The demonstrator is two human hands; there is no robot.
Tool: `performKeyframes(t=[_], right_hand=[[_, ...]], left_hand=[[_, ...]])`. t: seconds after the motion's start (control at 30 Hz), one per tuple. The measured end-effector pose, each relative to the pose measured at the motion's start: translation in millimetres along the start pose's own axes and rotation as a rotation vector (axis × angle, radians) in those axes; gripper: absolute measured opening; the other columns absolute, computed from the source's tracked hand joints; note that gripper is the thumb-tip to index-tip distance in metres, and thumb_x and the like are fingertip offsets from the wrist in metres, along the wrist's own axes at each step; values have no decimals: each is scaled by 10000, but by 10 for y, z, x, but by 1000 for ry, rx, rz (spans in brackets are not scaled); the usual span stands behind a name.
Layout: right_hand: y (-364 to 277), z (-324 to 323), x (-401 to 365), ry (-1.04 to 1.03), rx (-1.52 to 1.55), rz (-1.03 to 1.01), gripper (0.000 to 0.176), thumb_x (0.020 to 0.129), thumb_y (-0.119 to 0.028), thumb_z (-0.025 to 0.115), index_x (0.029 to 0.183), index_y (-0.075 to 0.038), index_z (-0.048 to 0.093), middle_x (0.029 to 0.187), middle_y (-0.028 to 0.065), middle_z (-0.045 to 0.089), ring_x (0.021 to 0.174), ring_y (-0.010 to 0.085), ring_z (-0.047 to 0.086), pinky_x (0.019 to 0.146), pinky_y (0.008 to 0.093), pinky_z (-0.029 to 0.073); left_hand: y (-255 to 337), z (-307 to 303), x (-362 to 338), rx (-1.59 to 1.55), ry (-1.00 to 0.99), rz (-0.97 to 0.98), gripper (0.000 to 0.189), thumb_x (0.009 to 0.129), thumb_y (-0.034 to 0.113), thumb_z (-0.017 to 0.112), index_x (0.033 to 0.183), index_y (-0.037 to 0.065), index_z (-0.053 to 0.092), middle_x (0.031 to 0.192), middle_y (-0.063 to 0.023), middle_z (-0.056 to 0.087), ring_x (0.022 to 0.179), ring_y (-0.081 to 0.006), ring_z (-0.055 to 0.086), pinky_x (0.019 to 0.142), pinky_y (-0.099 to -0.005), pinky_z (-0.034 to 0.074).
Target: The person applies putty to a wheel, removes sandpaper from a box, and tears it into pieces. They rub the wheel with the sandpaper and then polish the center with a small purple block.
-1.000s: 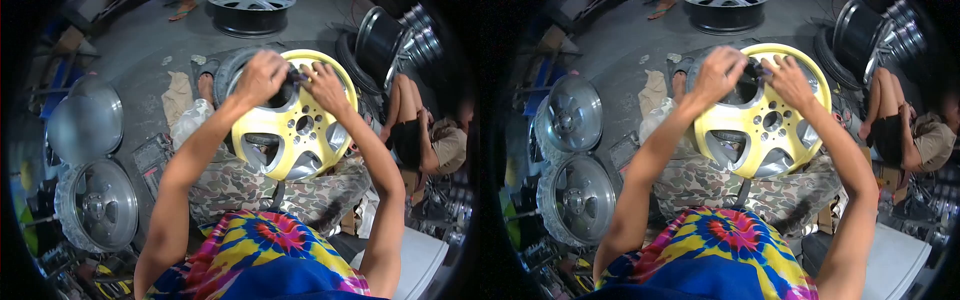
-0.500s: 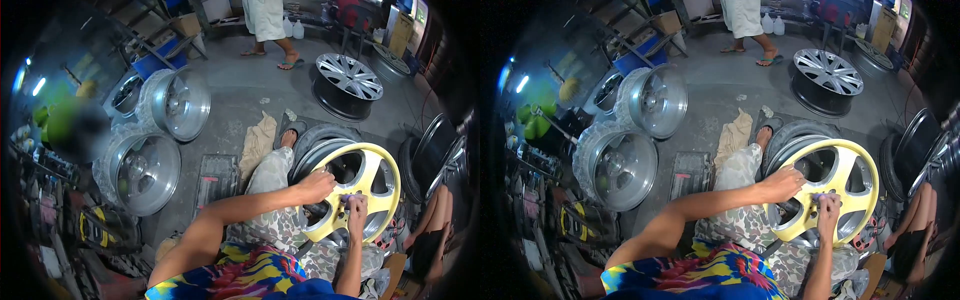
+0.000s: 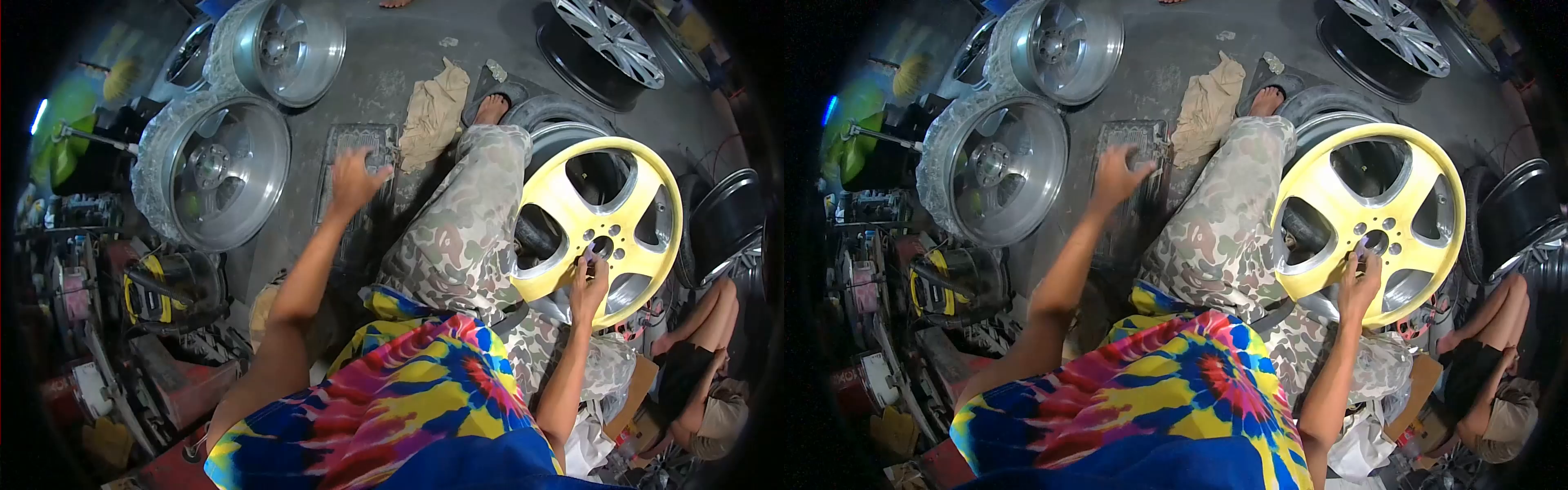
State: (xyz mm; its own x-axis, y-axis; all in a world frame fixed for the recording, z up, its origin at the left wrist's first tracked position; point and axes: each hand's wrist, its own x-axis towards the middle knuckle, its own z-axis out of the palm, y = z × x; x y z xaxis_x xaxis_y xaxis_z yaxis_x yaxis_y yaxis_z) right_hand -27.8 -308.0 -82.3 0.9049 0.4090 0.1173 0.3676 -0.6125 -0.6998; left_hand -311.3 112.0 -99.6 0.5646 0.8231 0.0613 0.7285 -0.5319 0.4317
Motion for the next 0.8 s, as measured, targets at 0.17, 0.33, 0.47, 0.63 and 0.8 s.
performKeyframes(t=[0.17,0.33,0.47,0.63,0.8], right_hand=[[-113,31,-157,-41,-119,-107,185,934,-68,689,1095,22,685,972,170,671,901,269,651,822,393,513],[-301,67,-211,10,-44,-26,354,910,-217,792,1149,22,688,1042,142,598,842,261,603,806,380,505],[-251,65,-192,39,-45,-13,403,916,-268,796,1186,11,688,1058,137,583,872,246,588,807,379,497],[-349,47,-140,106,-155,-31,425,914,-307,799,1190,-1,696,1073,122,566,907,230,580,816,367,489],[-213,79,-137,99,23,67,437,920,-325,795,1216,-20,700,1097,124,573,920,277,586,834,404,501]], left_hand=[[-127,564,-658,192,-146,-310,1237,677,321,949,1619,245,150,1597,-285,121,1438,-518,228,1132,-627,323],[-372,407,-639,66,-226,-440,1225,680,379,940,1622,334,159,1595,-283,204,1424,-499,286,1118,-671,311],[-541,401,-690,19,-223,-314,1291,642,445,945,1635,312,130,1599,-298,208,1405,-511,315,1105,-695,307],[-257,870,-763,378,-136,-356,1450,548,525,961,1651,272,54,1606,-332,152,1378,-569,319,1102,-696,312],[-709,964,-772,403,-152,-334,1227,774,381,874,1654,275,25,1637,-314,114,1450,-520,258,1125,-708,278]])
